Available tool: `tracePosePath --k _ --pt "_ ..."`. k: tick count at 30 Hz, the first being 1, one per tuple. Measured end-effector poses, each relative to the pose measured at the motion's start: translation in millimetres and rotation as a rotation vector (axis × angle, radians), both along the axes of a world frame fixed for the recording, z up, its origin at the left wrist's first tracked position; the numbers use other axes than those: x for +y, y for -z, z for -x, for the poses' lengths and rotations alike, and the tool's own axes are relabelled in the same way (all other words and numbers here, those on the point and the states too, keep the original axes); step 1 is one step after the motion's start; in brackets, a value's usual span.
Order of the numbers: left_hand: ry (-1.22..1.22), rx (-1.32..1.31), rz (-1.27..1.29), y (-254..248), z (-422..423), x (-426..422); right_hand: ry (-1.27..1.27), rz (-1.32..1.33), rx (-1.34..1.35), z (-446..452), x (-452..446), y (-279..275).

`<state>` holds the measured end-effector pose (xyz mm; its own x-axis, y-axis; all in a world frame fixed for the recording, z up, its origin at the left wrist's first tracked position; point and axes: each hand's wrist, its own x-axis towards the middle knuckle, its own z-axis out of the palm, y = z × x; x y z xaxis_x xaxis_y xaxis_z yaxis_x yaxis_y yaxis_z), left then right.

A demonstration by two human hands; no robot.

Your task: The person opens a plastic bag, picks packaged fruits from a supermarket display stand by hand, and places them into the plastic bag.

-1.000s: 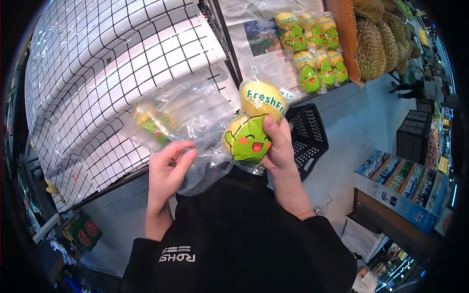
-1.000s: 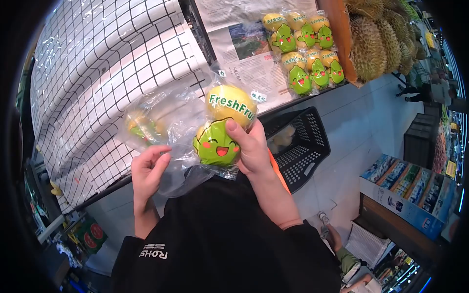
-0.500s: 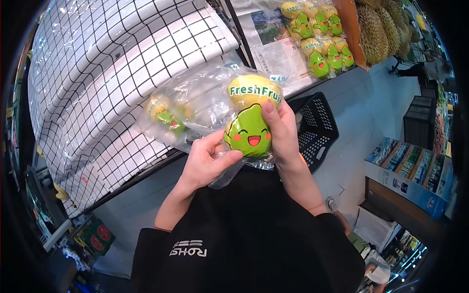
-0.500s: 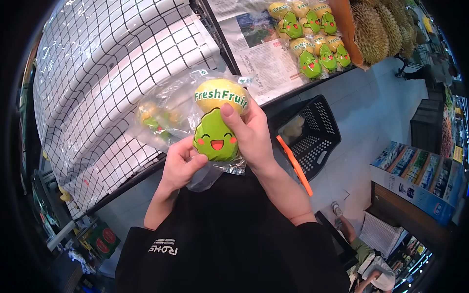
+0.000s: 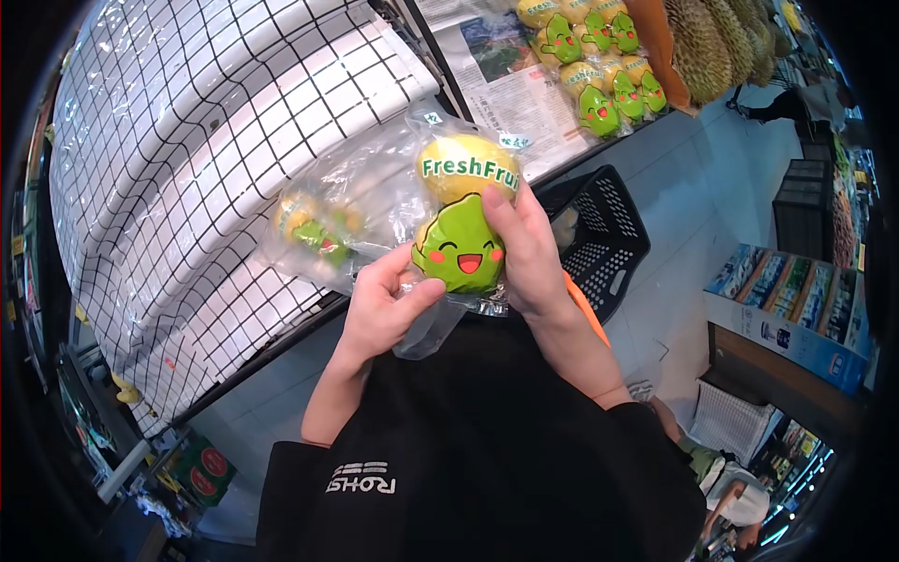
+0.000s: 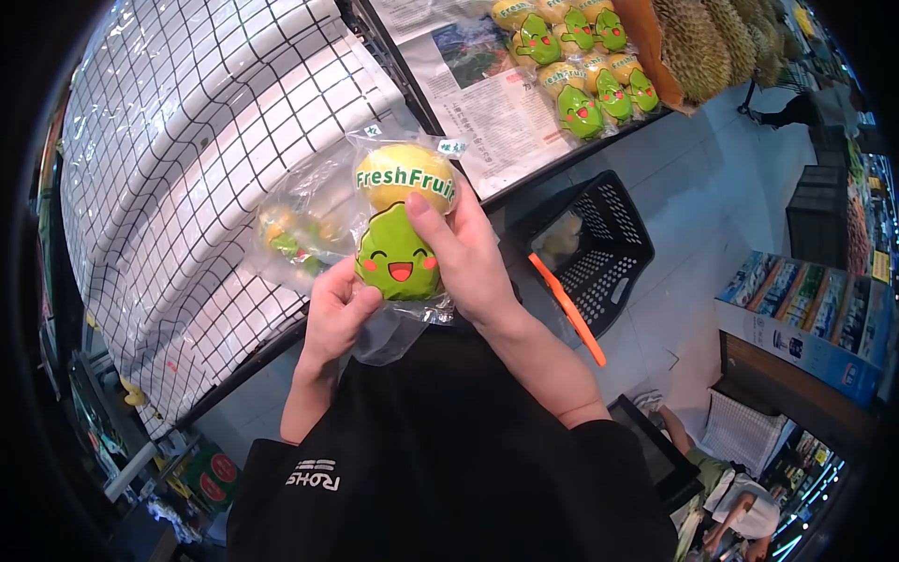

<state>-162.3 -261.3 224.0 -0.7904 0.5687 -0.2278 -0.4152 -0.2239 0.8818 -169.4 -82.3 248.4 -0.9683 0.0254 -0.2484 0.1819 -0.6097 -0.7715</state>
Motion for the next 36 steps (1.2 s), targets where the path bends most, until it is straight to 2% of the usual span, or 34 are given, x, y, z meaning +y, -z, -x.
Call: tracePosePath --k 7,12,15,17,18,21,23,26,27,28,30,31,32,34,35,36 --pt "0.006 -0.054 -0.050 3.1 2.1 -2.9 -0.092 -0.111 0.125 0.8 0.9 -2.9" --pt "-0.065 -0.088 -0.004 2.7 -2.7 -0.1 -0.072 -0.124 0.091 1.7 2.9 -6.6" --pt "-0.019 0.097 0.191 9.0 -9.6 -15.3 -0.014 -0.185 0.094 0.9 15.8 -6.9" --pt "0.099 0.290 0.426 -12.9 -7.8 -24.4 0.018 -0.207 0.083 -4.6 32.5 -6.2" --pt "0.094 0.290 0.434 -17.4 -9.8 -28.6 0.006 -0.190 0.074 -11.5 43.1 -5.2" --pt "0.074 0.542 0.682 -26.8 -16.1 -39.2 -0.274 0.005 0.049 -33.5 76.0 14.8" --pt "-0.018 0.616 0.661 -9.0 -17.9 -43.7 -0.477 0.151 -0.011 -44.7 82.3 19.3" --pt "-0.141 0.497 0.614 -15.1 -15.0 -36.9 -0.865 0.120 -0.021 -42.3 80.3 28.1" --pt "-0.276 0.369 0.540 -17.2 -11.7 -30.0 -0.979 0.056 0.056 -40.9 79.3 40.3" --pt "-0.406 0.238 0.463 -19.9 -8.5 -23.3 -0.980 0.057 0.057 -39.2 75.6 42.6" --pt "-0.416 0.234 0.433 -30.6 -1.6 -13.3 -1.188 0.008 0.035 -36.7 62.1 44.8" --pt "-0.326 0.331 0.434 -35.1 1.3 -10.2 -1.097 0.076 -0.091 -39.1 54.7 34.6" --pt "-0.234 0.426 0.434 -36.8 2.5 -7.9 -1.103 0.076 -0.092 -38.7 51.0 36.3" --pt "-0.121 0.703 0.453 -35.1 3.6 -5.2 -0.950 -0.086 -0.296 -32.5 41.6 36.3" --pt "0.004 0.698 0.497 -41.1 1.4 -7.8 -0.881 -0.188 -0.257 -25.7 38.7 31.2" --pt "0.003 0.701 0.497 -42.7 -1.4 -10.6 -0.880 -0.189 -0.254 -20.7 36.9 34.6"
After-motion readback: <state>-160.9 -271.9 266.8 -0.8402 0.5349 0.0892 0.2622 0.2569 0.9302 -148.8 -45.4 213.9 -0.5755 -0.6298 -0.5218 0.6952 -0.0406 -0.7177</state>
